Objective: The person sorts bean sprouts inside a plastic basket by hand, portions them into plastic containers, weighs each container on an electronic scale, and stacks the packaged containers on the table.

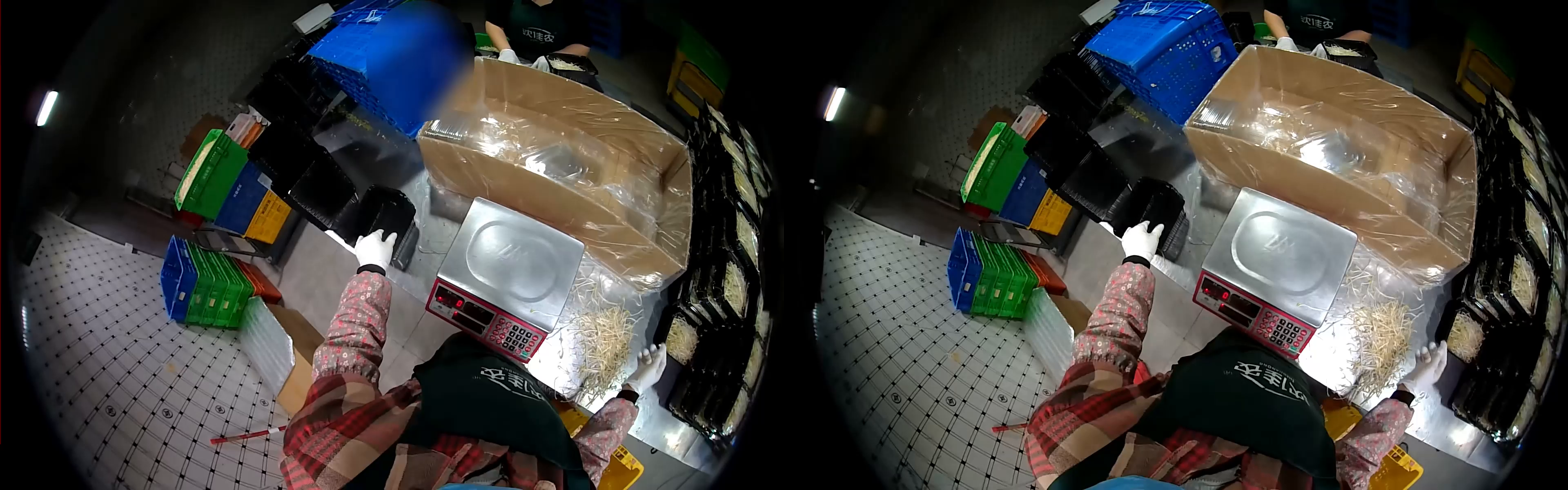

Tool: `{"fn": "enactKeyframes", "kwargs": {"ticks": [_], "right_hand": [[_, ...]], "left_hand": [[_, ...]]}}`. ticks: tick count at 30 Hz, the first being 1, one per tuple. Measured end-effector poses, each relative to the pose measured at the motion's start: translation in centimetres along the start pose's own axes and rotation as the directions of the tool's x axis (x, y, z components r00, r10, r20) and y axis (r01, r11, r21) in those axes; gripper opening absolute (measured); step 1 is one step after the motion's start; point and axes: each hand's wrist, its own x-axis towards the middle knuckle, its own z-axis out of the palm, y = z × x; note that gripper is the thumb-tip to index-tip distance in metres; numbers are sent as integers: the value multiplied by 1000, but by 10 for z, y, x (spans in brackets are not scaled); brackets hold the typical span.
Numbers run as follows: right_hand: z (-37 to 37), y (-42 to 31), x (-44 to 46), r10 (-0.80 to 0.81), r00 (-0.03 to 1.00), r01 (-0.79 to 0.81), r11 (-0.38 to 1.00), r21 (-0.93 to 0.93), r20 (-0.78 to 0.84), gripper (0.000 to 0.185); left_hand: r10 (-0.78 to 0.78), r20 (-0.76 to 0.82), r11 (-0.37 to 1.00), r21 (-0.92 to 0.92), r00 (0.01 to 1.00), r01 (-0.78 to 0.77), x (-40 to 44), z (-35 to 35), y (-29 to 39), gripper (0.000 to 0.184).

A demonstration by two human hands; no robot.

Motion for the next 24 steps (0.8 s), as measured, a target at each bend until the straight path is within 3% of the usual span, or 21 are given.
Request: {"fn": "enactKeyframes", "kwargs": {"ticks": [1,3,5,7,9,10,11,12,13,15,16,17,19,21,23,24], "right_hand": [[19,-3,-11,-19,995,21,1000,-14,101,36],[69,-10,-51,-57,985,76,990,-115,164,34],[106,-10,-90,-63,956,112,981,-158,288,29],[141,-10,-135,-133,891,253,940,-230,435,24],[163,-15,-183,-124,830,337,889,-311,545,21],[172,-16,-206,-122,795,389,855,-343,595,20],[183,-18,-228,-125,763,442,817,-370,635,19],[180,7,-232,-310,628,697,632,-339,713,21],[177,16,-241,-270,575,759,528,-381,772,27],[180,3,-263,-145,456,872,272,-407,878,50],[183,7,-273,-115,455,875,240,-420,883,55],[184,13,-280,-76,454,877,210,-431,888,60],[179,24,-290,-27,461,874,185,-449,887,65],[168,27,-298,-101,466,859,287,-423,879,63],[158,23,-307,-138,517,823,354,-445,845,60],[152,22,-313,-157,570,787,387,-480,807,56]], "left_hand": [[-26,-38,993,-114,999,22,7,4,-8,61],[62,-119,990,-117,991,-76,15,-7,-19,59],[149,1,982,-120,989,-148,19,-25,-23,54],[382,-69,890,-243,922,-387,26,-10,-47,43],[445,-105,833,-316,889,-454,34,2,-63,38],[438,-77,824,-364,896,-434,41,3,-67,35],[376,54,853,-409,925,-323,42,-7,-65,32],[403,60,855,-382,913,-352,47,-10,-70,29],[421,100,855,-376,902,-357,51,-23,-65,27],[364,11,894,-283,931,-346,43,-59,-42,24],[364,-183,850,-335,913,-406,51,-60,-38,27],[264,-203,822,-464,943,-330,54,-65,-21,30],[317,-369,627,-610,874,-485,36,-74,49,29],[499,-425,424,-640,755,-641,-10,-79,137,25],[750,-488,82,-602,447,-794,-71,-74,216,21],[853,-427,-67,-659,299,-749,-102,-68,251,21]]}}
